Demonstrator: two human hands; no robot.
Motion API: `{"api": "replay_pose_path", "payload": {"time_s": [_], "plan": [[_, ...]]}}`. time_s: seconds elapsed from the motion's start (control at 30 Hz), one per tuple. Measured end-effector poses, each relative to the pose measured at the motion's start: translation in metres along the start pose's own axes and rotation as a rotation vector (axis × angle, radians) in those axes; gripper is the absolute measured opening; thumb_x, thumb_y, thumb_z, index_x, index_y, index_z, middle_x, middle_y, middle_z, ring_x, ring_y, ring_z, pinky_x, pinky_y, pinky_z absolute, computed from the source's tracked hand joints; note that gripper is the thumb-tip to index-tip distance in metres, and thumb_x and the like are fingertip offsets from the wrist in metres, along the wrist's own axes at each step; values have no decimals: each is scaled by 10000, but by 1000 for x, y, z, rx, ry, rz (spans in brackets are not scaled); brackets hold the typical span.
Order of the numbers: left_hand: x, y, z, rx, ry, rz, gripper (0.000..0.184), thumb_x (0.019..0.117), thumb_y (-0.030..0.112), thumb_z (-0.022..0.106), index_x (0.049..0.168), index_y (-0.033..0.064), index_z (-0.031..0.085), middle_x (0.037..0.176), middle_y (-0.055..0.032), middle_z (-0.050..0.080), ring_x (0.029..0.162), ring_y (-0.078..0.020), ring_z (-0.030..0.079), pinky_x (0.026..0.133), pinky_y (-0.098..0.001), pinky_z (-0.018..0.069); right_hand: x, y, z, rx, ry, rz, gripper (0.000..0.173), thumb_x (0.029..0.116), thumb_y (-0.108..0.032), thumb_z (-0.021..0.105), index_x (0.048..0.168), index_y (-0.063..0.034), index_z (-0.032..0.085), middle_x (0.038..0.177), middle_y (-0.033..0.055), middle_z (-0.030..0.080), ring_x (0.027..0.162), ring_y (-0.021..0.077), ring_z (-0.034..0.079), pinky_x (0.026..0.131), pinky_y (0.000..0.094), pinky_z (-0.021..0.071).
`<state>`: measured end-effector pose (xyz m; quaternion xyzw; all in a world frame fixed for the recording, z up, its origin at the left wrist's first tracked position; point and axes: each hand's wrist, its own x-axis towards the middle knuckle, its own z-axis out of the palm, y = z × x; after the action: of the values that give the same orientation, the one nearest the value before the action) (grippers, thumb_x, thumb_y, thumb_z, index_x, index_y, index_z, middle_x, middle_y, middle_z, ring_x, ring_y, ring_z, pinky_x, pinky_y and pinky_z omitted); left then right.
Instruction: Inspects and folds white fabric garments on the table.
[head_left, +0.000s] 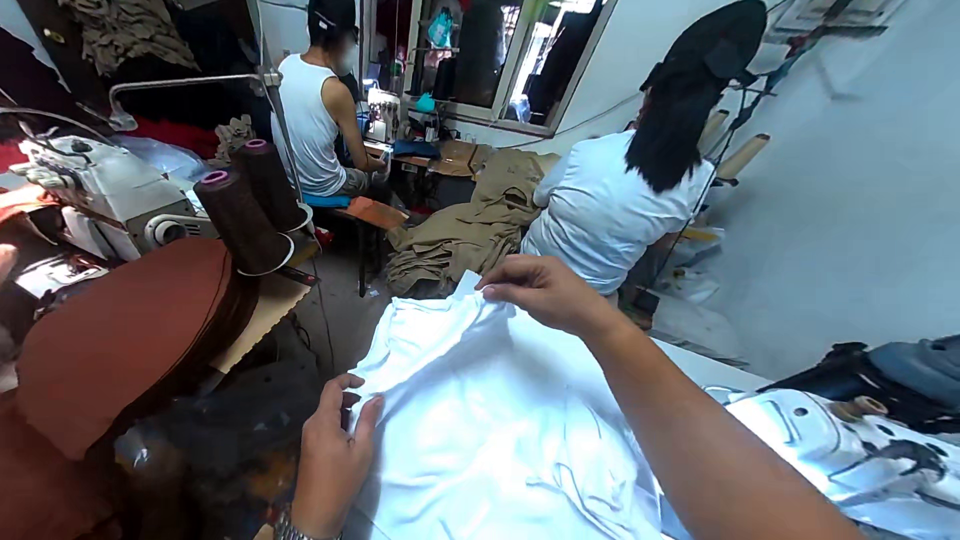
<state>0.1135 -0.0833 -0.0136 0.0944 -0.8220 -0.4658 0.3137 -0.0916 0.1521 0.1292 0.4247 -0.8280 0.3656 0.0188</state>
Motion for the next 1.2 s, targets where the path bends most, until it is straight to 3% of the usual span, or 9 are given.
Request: {"api": "replay_pose_path", "payload": {"time_s": [0.07,0.17,0.23,0.33,0.5,0.7,0.8,0.97,1.2], "plan": [[-2,5,-8,-35,-16,-58,356,899,309,723,1162,72,684,784,55,679,590,15,574,547,-158,486,-11,-2,-8,-85,15,-67,107,965,-86,663,992,-43,757,925,11,681,817,31,614,756,210,525],[-2,6,-20,-18,-18,-66,218,846,325,784,922,127,737,681,94,647,543,33,558,504,-148,469,-27,-7,-17,-190,54,-144,116,962,-121,646,967,-95,759,976,-12,697,803,11,614,713,186,528],[0,11,-27,-59,-40,-104,182,810,298,810,863,142,734,655,95,636,536,16,561,496,-163,467,-36,-26,-15,-182,92,-95,103,957,-64,649,959,-44,750,945,28,680,757,32,604,671,192,522],[3,19,-35,-286,-73,-197,136,793,203,833,848,124,737,669,43,650,550,-43,575,506,-192,480,-45,-40,-7,-168,147,-32,88,959,-58,652,968,-30,735,909,43,651,796,73,609,729,244,527],[3,35,-38,-602,-183,-393,37,889,59,733,914,32,734,757,-59,703,643,-101,661,598,-242,573,-57,-37,1,-165,187,-90,109,947,-73,666,992,-37,758,942,50,656,830,80,610,755,234,529],[-6,35,-35,-736,-255,-480,117,935,78,652,851,59,730,690,-13,674,578,-47,616,566,-204,545,-70,-39,4,-175,273,-54,116,951,-57,657,997,-23,758,936,66,640,807,81,601,734,219,520],[-11,33,-35,-640,-306,-382,50,832,90,748,879,72,750,747,-2,702,643,-59,643,625,-216,560,-73,-37,6,-220,315,-70,128,954,-66,649,999,-21,760,916,78,642,819,113,609,744,251,526],[-22,41,-35,-331,-377,-113,215,870,236,748,1031,93,743,797,59,691,679,-30,644,618,-186,550,-77,-42,9,-228,376,-50,120,956,-62,652,999,-12,752,922,94,646,811,120,617,748,254,533],[-29,54,-22,-125,-327,-134,206,851,256,762,994,115,714,780,73,687,649,0,626,594,-160,521,-79,-48,12,-203,395,-89,133,957,-71,643,1011,-11,749,948,87,655,799,88,604,732,213,520]]}}
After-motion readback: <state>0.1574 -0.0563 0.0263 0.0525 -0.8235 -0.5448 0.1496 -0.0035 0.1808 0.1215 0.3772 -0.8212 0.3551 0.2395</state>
